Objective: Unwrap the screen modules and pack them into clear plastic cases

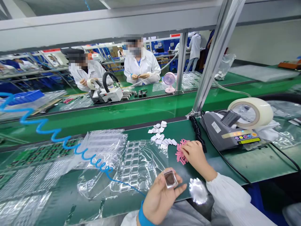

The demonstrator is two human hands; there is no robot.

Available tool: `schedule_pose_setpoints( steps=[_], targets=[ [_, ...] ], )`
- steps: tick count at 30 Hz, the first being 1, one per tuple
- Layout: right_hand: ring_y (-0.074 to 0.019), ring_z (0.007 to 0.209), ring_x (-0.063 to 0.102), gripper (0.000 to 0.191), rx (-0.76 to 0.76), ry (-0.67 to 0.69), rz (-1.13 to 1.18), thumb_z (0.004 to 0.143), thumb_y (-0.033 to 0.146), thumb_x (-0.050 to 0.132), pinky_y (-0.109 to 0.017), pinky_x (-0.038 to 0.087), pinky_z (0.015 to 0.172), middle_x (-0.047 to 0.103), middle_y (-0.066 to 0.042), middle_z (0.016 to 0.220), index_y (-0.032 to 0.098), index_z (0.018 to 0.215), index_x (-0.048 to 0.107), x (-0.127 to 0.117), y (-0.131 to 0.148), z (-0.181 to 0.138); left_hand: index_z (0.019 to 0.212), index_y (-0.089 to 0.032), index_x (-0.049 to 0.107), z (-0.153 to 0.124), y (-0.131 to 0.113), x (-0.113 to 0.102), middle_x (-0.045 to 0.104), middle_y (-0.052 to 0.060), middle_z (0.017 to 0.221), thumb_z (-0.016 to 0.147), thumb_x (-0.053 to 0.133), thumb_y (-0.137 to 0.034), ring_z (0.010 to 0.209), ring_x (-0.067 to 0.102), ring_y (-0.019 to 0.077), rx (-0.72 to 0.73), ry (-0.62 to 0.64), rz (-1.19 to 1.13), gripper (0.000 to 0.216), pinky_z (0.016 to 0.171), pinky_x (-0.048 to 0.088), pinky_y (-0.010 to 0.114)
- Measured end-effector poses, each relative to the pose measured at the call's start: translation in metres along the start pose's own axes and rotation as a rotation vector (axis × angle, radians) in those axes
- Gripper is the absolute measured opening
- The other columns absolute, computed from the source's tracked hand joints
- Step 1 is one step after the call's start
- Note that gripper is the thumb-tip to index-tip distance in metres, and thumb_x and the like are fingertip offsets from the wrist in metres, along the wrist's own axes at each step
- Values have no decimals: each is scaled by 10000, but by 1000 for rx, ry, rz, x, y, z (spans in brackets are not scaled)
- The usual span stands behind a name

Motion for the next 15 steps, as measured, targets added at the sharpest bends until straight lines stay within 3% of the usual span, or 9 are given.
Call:
schedule_pose_setpoints(
  steps=[9, 15],
  targets=[
    [-161, 672, 607, 248, -79, -80, 183, 918, 214, 403, -332, 464, 686, 669, -38, 733, 165, 796, 614, -23, -13, -43, 896, -141, 670, -8, 15, 39, 653, 51, 727, 726, 672, -434, 778, 589, 162, -53, 202, 20, 339, 858, 431, 399],
    [-153, 652, 606, 181, -17, -168, 346, 891, 250, 424, -282, 479, 601, 641, -9, 701, 211, 776, 558, -84, 2, -61, 859, -148, 664, -5, 22, 41, 630, 42, 703, 703, 676, -474, 751, 568, 161, -72, 154, 94, 361, 840, 411, 382]
  ],
)
Point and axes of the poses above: each hand's wrist, its own z-axis towards the middle knuckle, its own x-axis out of the palm, y = z × x, the point moved 10 cm from there along z, towards the middle knuckle
